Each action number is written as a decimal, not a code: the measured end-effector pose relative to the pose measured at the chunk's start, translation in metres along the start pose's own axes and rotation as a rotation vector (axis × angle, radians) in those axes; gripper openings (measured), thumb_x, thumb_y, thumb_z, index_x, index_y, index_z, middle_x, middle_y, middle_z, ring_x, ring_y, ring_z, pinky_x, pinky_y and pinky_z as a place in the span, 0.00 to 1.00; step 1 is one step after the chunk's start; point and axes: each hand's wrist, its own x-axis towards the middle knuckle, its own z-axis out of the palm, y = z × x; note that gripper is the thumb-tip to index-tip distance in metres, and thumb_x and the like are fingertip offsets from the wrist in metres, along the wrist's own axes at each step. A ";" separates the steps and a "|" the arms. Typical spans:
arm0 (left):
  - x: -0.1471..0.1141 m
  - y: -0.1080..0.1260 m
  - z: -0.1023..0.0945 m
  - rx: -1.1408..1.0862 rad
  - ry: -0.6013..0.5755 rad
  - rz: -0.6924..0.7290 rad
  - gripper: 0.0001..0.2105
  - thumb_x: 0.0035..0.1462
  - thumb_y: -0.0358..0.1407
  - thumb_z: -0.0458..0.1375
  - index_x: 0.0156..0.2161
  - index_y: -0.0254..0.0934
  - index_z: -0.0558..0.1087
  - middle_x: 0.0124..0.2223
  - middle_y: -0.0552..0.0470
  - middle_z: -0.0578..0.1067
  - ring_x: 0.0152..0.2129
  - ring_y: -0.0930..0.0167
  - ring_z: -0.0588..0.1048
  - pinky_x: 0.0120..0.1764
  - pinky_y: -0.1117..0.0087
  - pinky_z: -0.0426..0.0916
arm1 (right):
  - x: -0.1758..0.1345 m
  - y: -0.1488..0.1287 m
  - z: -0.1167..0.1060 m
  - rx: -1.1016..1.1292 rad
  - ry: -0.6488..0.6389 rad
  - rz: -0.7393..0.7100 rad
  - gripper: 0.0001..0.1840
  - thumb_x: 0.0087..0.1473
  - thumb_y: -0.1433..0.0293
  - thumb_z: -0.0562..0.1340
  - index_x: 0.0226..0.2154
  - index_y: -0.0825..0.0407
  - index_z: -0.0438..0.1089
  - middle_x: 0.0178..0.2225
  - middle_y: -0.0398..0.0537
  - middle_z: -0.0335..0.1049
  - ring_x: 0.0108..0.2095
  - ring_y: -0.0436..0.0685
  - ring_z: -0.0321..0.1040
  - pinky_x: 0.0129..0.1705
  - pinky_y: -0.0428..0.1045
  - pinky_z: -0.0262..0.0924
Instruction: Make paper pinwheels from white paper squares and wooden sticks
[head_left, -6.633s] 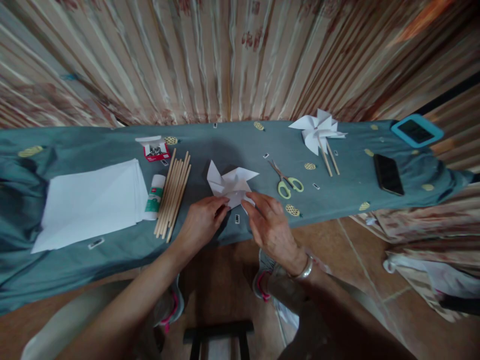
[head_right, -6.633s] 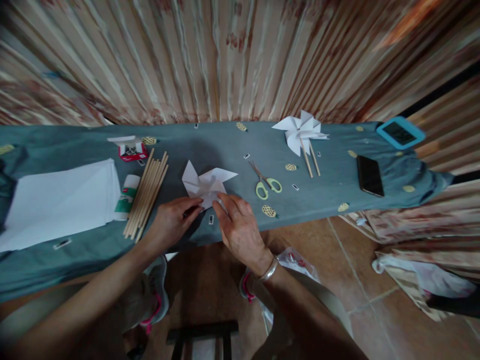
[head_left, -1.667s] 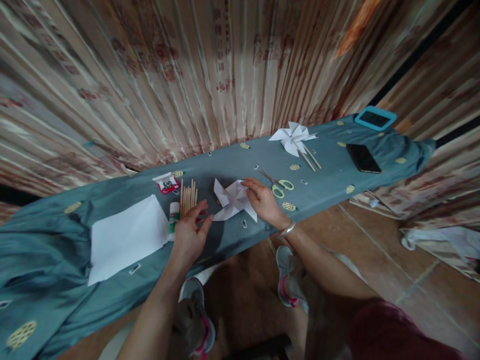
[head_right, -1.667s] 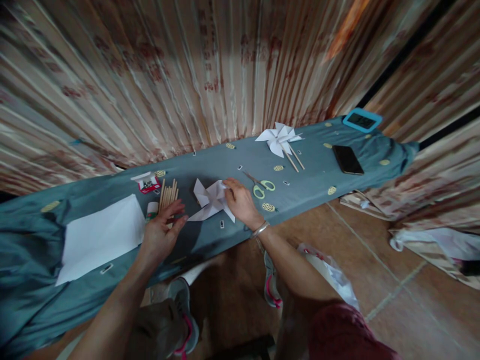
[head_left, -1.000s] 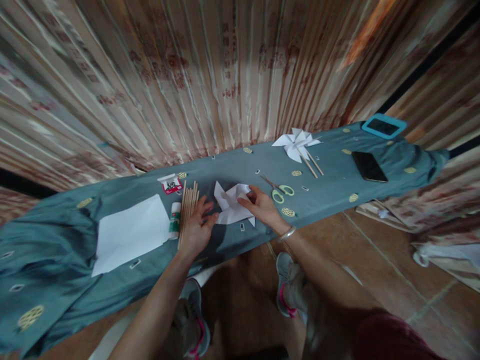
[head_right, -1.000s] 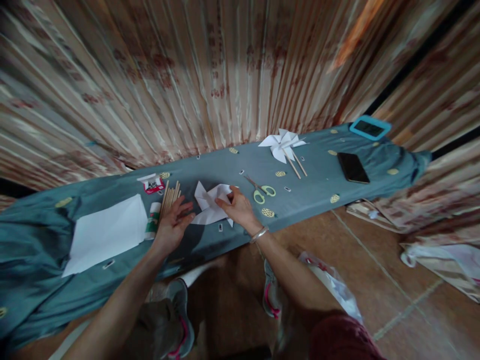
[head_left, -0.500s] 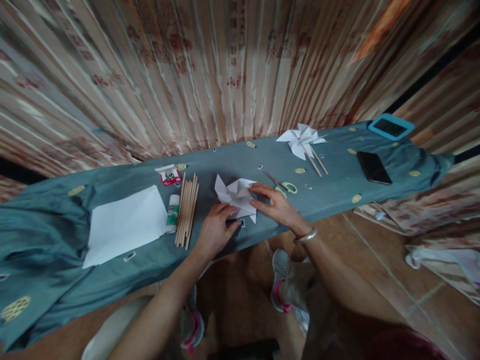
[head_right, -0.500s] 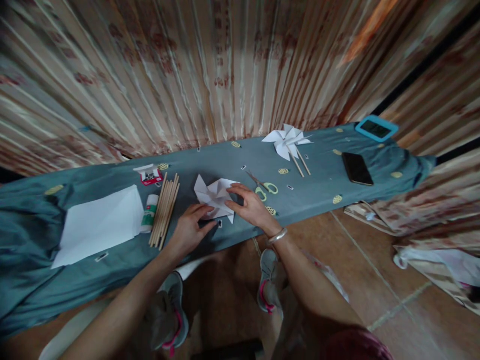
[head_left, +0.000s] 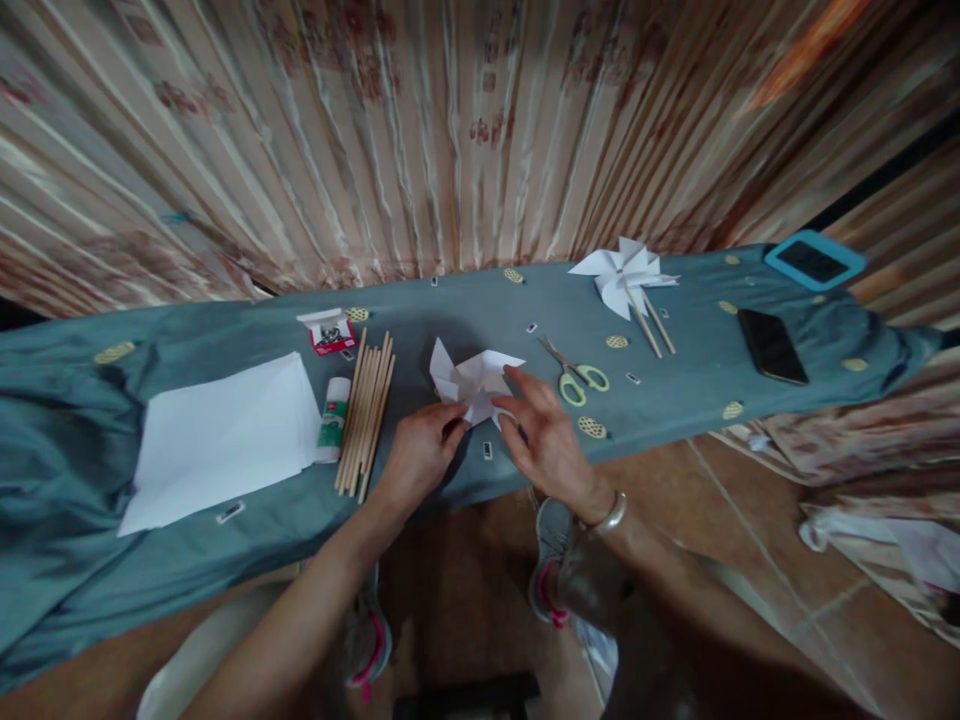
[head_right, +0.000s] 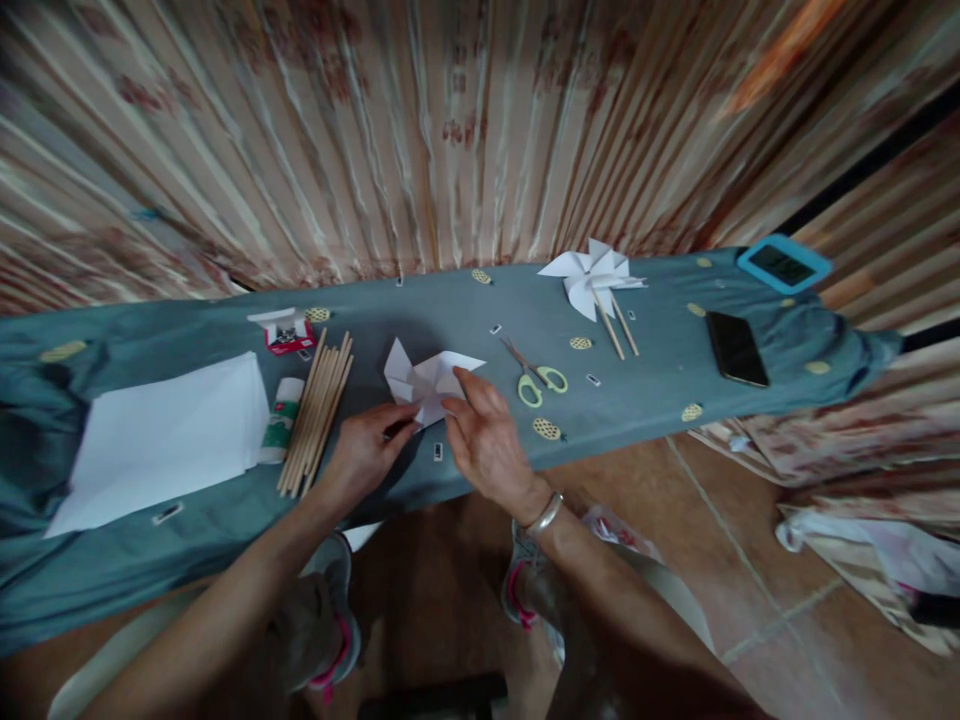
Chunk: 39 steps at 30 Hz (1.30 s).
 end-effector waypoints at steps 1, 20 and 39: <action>0.000 -0.001 0.001 -0.009 0.010 -0.009 0.10 0.57 0.31 0.56 0.42 0.36 0.78 0.42 0.45 0.81 0.39 0.63 0.79 0.46 0.63 0.72 | -0.001 -0.001 0.002 -0.034 -0.025 -0.026 0.17 0.62 0.72 0.51 0.48 0.53 0.71 0.62 0.56 0.58 0.63 0.62 0.54 0.62 0.61 0.55; 0.000 -0.003 0.003 0.046 0.018 0.051 0.10 0.58 0.31 0.56 0.43 0.39 0.77 0.41 0.48 0.80 0.37 0.66 0.79 0.43 0.65 0.72 | 0.001 0.000 0.014 -0.265 -0.209 -0.081 0.24 0.61 0.74 0.51 0.59 0.50 0.61 0.67 0.59 0.49 0.68 0.68 0.38 0.58 0.66 0.53; 0.002 -0.001 0.003 0.056 0.012 0.041 0.09 0.57 0.30 0.56 0.41 0.38 0.77 0.41 0.48 0.81 0.37 0.64 0.79 0.43 0.64 0.72 | 0.007 0.001 0.021 -0.296 -0.228 -0.082 0.22 0.60 0.74 0.51 0.56 0.54 0.64 0.66 0.62 0.50 0.68 0.69 0.38 0.59 0.65 0.51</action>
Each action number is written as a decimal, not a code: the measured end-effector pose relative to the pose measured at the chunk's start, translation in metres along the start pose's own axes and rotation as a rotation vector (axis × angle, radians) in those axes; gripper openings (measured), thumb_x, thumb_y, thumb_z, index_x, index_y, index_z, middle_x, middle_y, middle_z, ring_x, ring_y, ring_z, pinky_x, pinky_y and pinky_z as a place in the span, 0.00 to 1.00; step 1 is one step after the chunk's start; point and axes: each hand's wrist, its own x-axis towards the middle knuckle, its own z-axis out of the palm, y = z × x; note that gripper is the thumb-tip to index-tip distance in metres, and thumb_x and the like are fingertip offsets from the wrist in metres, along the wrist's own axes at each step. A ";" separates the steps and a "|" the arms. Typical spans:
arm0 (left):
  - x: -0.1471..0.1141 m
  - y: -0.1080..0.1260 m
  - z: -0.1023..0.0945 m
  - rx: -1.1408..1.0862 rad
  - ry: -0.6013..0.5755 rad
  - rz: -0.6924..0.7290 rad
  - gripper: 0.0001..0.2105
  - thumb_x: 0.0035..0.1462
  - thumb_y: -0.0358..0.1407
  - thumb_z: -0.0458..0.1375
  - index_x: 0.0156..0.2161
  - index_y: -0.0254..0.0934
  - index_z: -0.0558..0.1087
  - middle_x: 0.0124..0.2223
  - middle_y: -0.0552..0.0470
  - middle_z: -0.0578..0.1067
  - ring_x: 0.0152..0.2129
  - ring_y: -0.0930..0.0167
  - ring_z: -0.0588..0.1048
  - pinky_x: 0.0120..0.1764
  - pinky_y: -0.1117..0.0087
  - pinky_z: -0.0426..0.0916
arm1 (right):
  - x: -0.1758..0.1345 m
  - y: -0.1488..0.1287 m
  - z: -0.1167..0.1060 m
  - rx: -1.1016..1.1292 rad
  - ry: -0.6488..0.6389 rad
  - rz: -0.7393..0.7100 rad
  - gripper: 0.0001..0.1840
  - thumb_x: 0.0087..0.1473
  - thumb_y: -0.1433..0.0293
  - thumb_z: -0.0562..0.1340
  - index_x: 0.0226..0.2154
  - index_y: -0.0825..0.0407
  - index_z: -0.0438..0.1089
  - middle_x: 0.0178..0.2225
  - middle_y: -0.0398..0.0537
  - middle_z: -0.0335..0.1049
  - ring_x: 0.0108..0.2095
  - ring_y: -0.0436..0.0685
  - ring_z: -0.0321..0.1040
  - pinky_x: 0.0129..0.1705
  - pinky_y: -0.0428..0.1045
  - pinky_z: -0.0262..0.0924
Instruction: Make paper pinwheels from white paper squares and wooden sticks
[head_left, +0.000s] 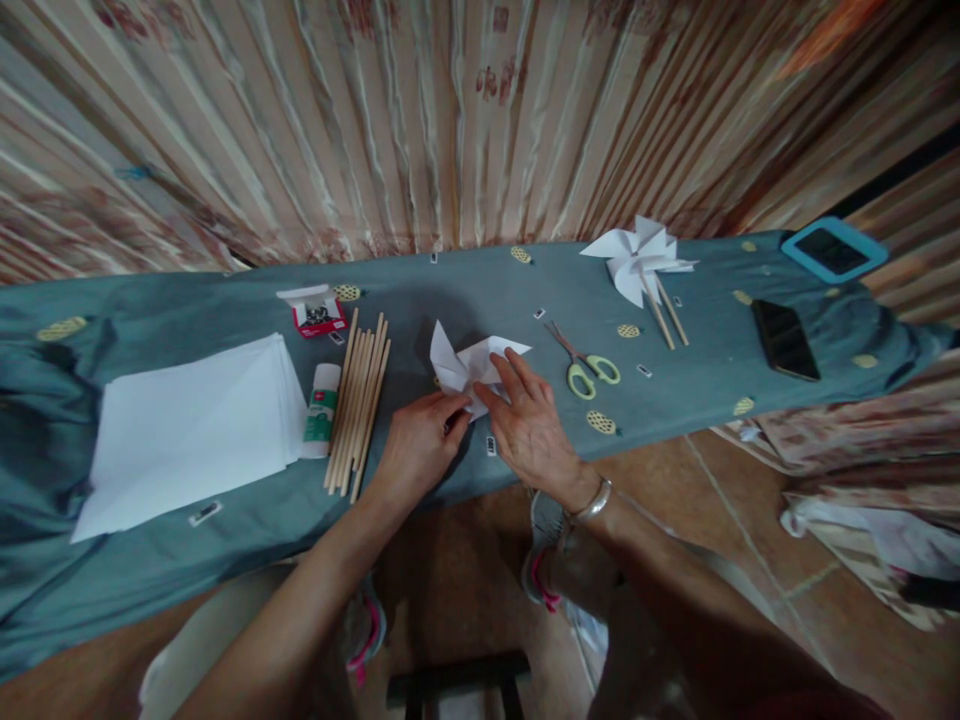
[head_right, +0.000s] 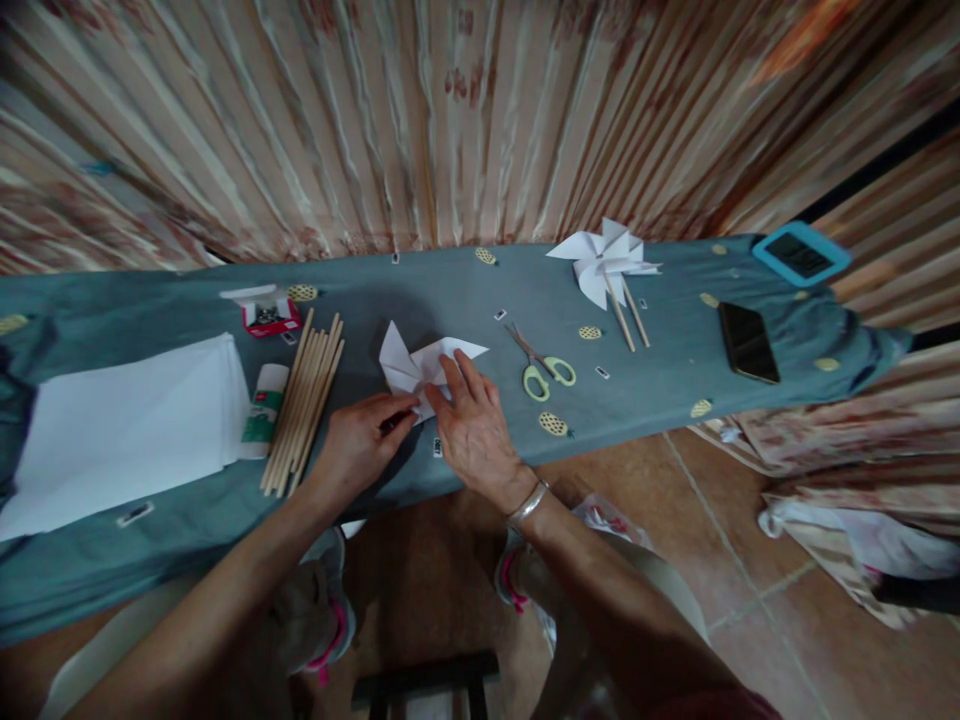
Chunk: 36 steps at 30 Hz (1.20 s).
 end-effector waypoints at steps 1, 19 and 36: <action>0.000 0.000 0.000 -0.001 -0.001 -0.003 0.09 0.57 0.30 0.56 0.41 0.38 0.77 0.41 0.47 0.81 0.37 0.64 0.79 0.43 0.64 0.72 | 0.000 0.000 0.000 0.000 0.000 -0.004 0.22 0.59 0.74 0.52 0.56 0.55 0.64 0.66 0.62 0.50 0.68 0.69 0.38 0.59 0.65 0.51; 0.006 -0.006 -0.025 -0.361 0.038 -0.344 0.16 0.59 0.46 0.53 0.33 0.37 0.76 0.29 0.51 0.78 0.26 0.68 0.77 0.33 0.69 0.70 | 0.009 0.000 0.003 0.067 0.017 0.045 0.19 0.58 0.75 0.51 0.49 0.54 0.70 0.65 0.60 0.51 0.68 0.69 0.37 0.58 0.64 0.53; 0.030 0.004 -0.016 -0.532 0.159 -0.324 0.29 0.55 0.44 0.58 0.60 0.35 0.64 0.29 0.51 0.78 0.27 0.65 0.75 0.35 0.66 0.66 | 0.007 -0.001 0.008 0.070 0.063 0.026 0.20 0.56 0.78 0.51 0.49 0.56 0.69 0.64 0.63 0.53 0.68 0.71 0.39 0.57 0.65 0.54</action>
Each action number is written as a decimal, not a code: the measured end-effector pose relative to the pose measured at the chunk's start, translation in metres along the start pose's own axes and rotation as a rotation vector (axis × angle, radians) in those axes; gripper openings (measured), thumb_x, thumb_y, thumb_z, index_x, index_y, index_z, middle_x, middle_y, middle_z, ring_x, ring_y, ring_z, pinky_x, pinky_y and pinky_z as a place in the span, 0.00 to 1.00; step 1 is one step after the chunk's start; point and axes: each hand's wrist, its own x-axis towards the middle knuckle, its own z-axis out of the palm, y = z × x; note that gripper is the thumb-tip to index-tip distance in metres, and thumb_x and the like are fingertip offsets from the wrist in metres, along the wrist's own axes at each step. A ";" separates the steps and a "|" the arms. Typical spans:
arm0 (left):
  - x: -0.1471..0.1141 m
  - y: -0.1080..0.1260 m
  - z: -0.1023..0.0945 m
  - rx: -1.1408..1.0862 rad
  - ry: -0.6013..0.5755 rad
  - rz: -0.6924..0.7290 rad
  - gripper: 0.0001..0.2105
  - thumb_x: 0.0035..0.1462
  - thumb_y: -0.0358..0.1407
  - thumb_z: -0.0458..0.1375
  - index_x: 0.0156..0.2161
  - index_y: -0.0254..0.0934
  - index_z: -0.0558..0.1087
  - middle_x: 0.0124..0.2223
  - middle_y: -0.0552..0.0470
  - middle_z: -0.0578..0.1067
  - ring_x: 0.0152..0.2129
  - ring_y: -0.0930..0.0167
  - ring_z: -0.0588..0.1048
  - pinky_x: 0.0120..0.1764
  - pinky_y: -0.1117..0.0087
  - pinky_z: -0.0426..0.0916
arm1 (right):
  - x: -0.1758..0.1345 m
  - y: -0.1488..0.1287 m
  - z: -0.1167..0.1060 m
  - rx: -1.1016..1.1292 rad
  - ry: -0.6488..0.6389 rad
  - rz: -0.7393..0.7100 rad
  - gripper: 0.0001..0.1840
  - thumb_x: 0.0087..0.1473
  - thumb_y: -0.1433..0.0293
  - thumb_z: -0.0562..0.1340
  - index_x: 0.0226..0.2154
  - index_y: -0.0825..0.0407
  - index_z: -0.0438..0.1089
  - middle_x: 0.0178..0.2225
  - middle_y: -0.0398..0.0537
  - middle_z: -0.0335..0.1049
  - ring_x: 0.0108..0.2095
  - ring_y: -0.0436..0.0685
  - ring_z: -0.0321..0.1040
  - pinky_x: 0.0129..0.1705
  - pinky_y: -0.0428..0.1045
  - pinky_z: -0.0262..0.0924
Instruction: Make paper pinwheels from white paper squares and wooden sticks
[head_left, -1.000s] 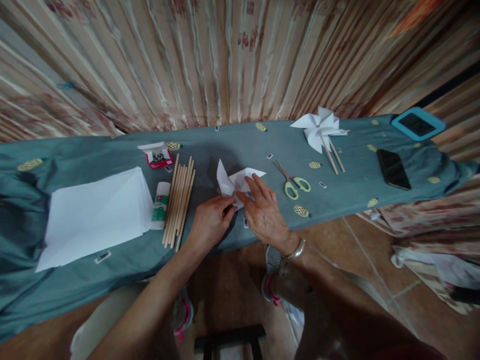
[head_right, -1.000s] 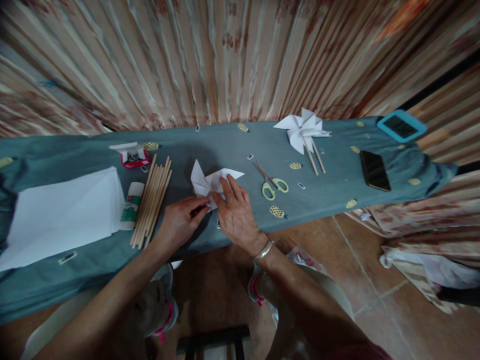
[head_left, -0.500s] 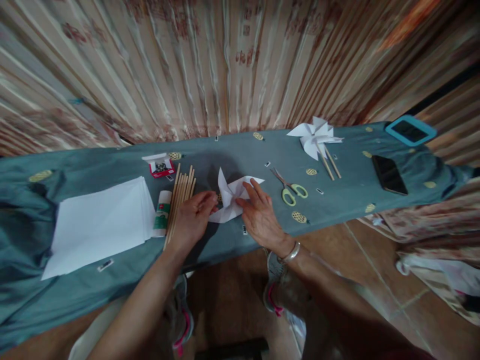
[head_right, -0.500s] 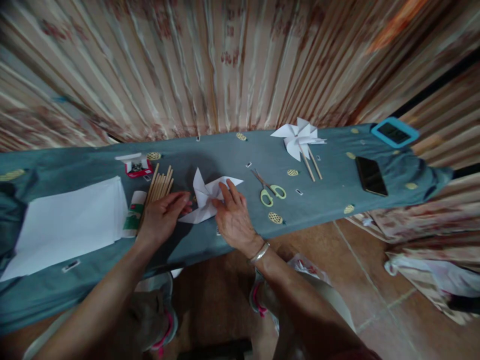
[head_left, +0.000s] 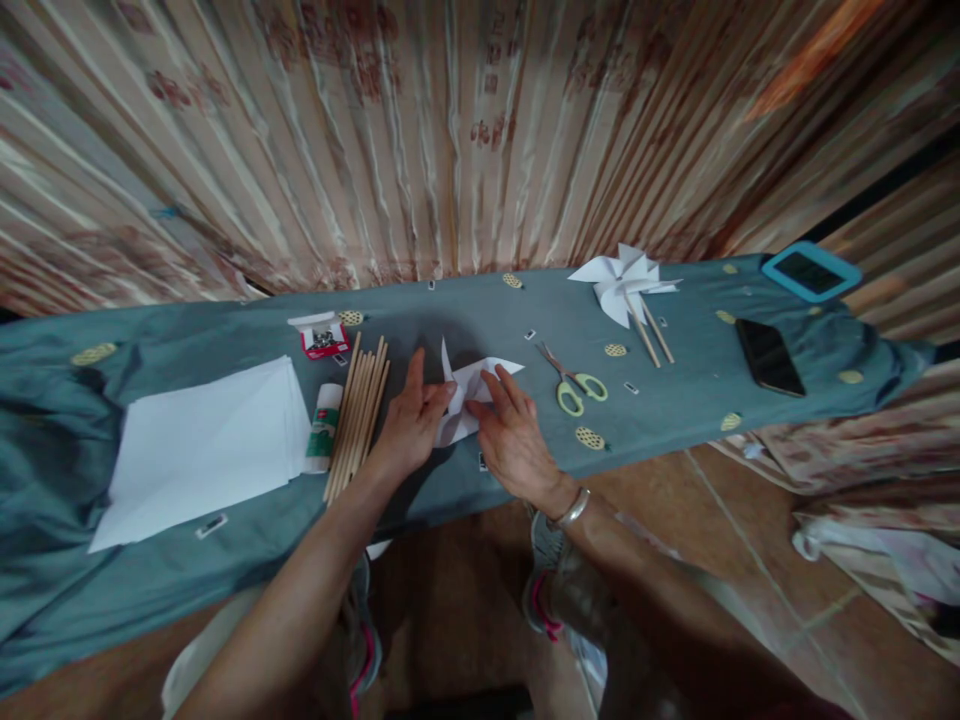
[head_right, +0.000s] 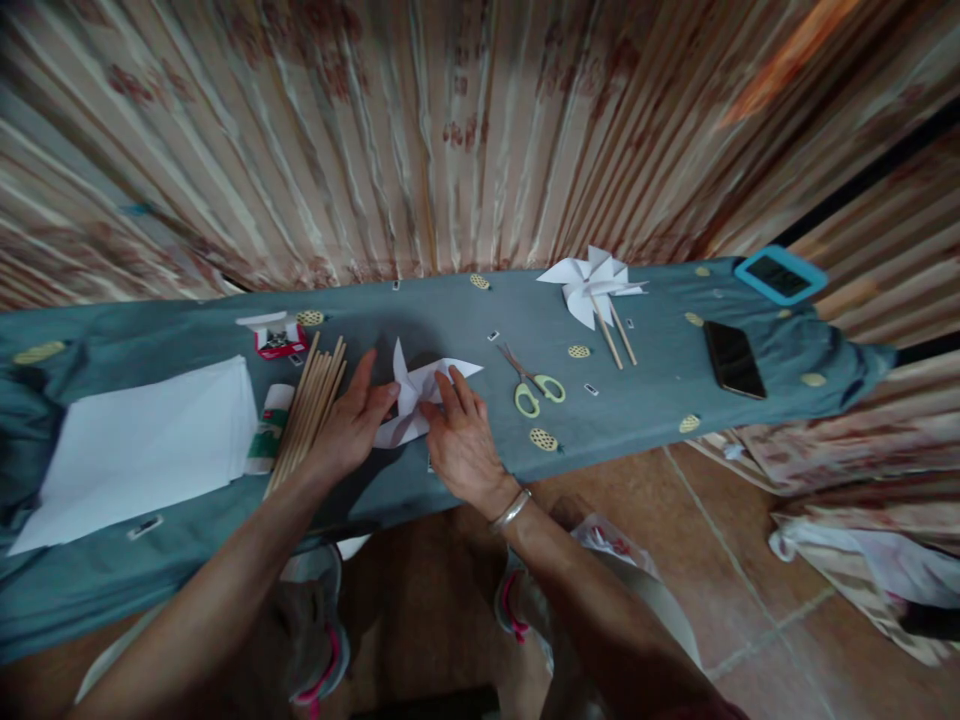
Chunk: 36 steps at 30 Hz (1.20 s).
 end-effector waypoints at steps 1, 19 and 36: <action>0.001 0.000 0.000 0.003 -0.002 -0.009 0.29 0.55 0.44 0.57 0.60 0.35 0.64 0.29 0.51 0.78 0.27 0.65 0.75 0.35 0.66 0.66 | 0.000 0.000 0.000 0.000 0.001 0.000 0.20 0.56 0.78 0.52 0.49 0.56 0.69 0.64 0.63 0.52 0.68 0.71 0.39 0.57 0.65 0.54; 0.006 0.003 0.003 0.172 -0.119 -0.074 0.35 0.59 0.49 0.49 0.65 0.27 0.55 0.28 0.50 0.74 0.31 0.62 0.76 0.41 0.61 0.68 | -0.003 -0.002 0.002 -0.035 0.022 0.024 0.20 0.59 0.76 0.51 0.52 0.56 0.68 0.65 0.65 0.50 0.68 0.72 0.39 0.57 0.64 0.56; 0.003 -0.003 0.010 -0.382 -0.030 -0.185 0.36 0.49 0.52 0.62 0.60 0.35 0.63 0.43 0.45 0.77 0.41 0.61 0.76 0.48 0.59 0.67 | -0.004 -0.007 -0.010 -0.021 0.053 0.046 0.22 0.61 0.75 0.50 0.56 0.54 0.65 0.66 0.63 0.47 0.67 0.71 0.39 0.58 0.68 0.54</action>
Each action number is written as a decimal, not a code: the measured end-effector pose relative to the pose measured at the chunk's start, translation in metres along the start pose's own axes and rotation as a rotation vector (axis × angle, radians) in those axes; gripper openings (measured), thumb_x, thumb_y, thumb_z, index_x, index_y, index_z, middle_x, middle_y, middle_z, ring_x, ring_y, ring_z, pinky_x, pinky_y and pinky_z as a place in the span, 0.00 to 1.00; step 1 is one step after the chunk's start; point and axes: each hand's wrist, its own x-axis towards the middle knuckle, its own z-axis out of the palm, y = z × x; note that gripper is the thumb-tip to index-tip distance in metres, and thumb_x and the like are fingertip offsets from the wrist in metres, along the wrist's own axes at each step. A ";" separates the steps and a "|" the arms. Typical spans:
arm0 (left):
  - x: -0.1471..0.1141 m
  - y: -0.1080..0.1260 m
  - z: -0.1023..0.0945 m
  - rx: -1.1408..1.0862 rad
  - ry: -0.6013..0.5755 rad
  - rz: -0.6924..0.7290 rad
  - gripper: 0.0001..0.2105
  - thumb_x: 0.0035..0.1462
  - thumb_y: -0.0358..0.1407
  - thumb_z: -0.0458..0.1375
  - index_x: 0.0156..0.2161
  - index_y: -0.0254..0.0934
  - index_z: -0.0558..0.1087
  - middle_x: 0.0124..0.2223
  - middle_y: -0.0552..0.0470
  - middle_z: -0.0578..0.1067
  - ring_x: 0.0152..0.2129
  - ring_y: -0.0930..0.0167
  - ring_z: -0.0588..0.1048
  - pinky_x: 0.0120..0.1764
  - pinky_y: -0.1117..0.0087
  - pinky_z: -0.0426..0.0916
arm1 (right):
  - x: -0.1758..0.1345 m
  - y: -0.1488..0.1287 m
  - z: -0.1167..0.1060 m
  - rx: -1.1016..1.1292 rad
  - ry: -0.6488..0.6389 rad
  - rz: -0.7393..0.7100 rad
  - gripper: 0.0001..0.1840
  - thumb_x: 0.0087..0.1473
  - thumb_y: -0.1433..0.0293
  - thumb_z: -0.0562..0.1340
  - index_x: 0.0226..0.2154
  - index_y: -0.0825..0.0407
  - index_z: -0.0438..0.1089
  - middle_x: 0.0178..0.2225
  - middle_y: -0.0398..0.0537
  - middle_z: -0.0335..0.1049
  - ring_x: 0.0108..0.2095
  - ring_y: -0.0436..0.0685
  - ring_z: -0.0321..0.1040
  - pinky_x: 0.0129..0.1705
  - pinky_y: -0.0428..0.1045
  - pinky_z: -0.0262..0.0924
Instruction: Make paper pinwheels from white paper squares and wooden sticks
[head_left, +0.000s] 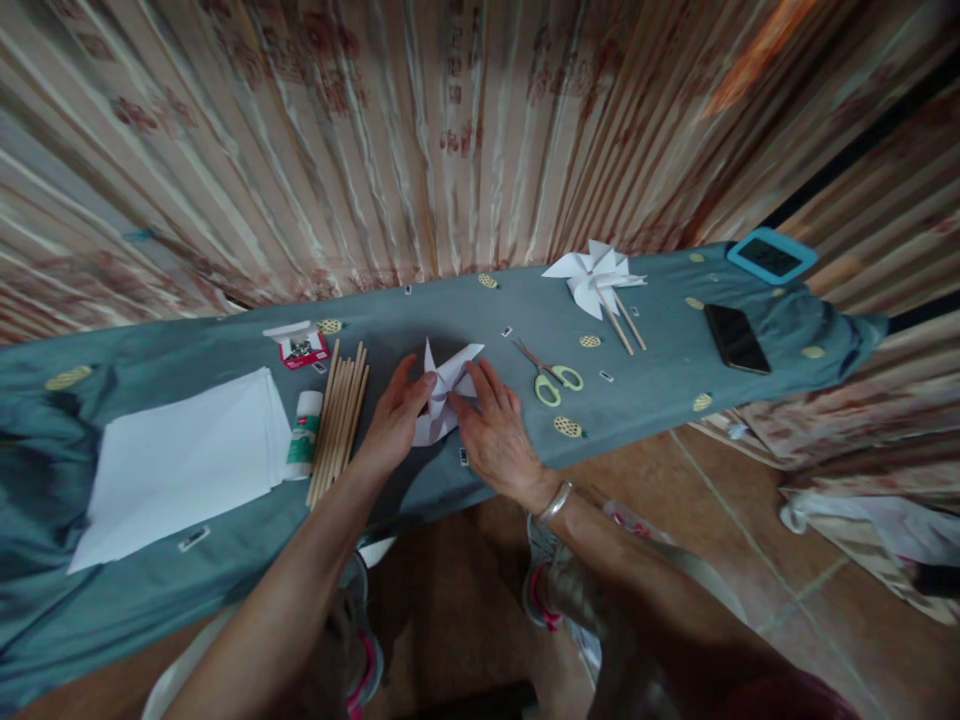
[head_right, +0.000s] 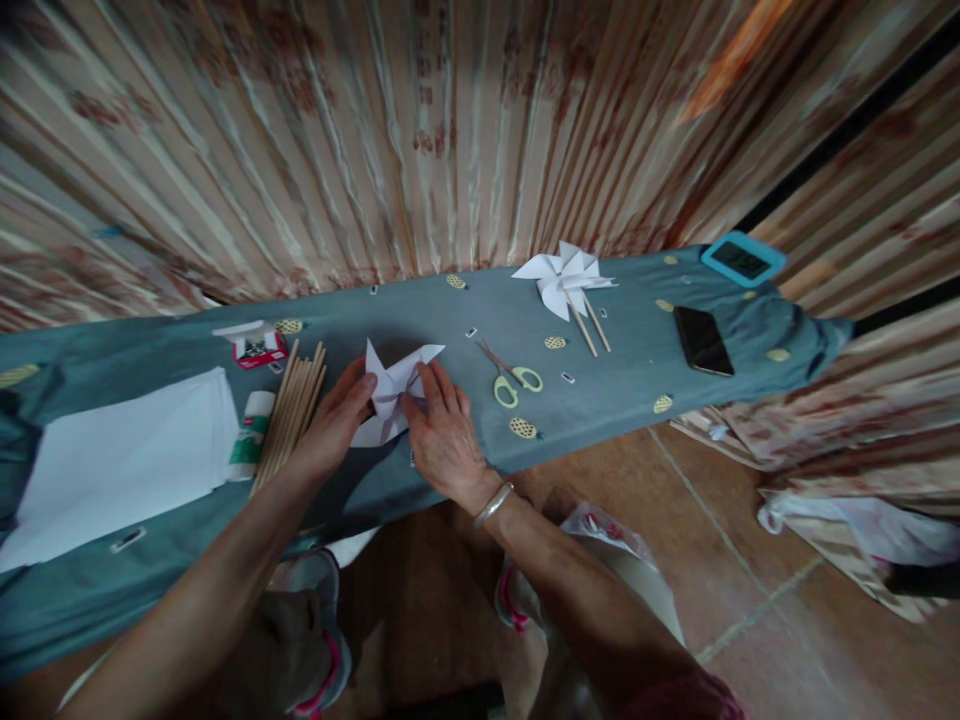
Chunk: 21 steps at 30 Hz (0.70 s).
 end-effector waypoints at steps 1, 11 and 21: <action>0.000 0.001 0.000 -0.050 -0.007 -0.008 0.36 0.49 0.51 0.62 0.60 0.36 0.63 0.44 0.45 0.77 0.41 0.62 0.76 0.47 0.59 0.67 | 0.000 -0.001 -0.001 0.006 0.005 0.001 0.22 0.61 0.75 0.50 0.56 0.54 0.65 0.66 0.62 0.46 0.68 0.71 0.39 0.58 0.68 0.54; -0.014 0.030 0.001 -0.353 -0.019 0.059 0.24 0.42 0.50 0.66 0.42 0.38 0.70 0.43 0.44 0.78 0.48 0.58 0.74 0.46 0.60 0.70 | 0.009 -0.012 -0.013 0.016 0.107 -0.022 0.24 0.59 0.77 0.52 0.58 0.52 0.63 0.67 0.60 0.45 0.68 0.69 0.36 0.59 0.66 0.51; -0.024 0.029 -0.012 -0.210 0.047 0.125 0.21 0.32 0.32 0.71 0.37 0.36 0.74 0.35 0.53 0.80 0.32 0.68 0.77 0.41 0.66 0.69 | 0.013 -0.029 -0.021 0.072 0.135 -0.050 0.23 0.60 0.76 0.51 0.57 0.53 0.64 0.66 0.62 0.46 0.68 0.69 0.36 0.59 0.66 0.50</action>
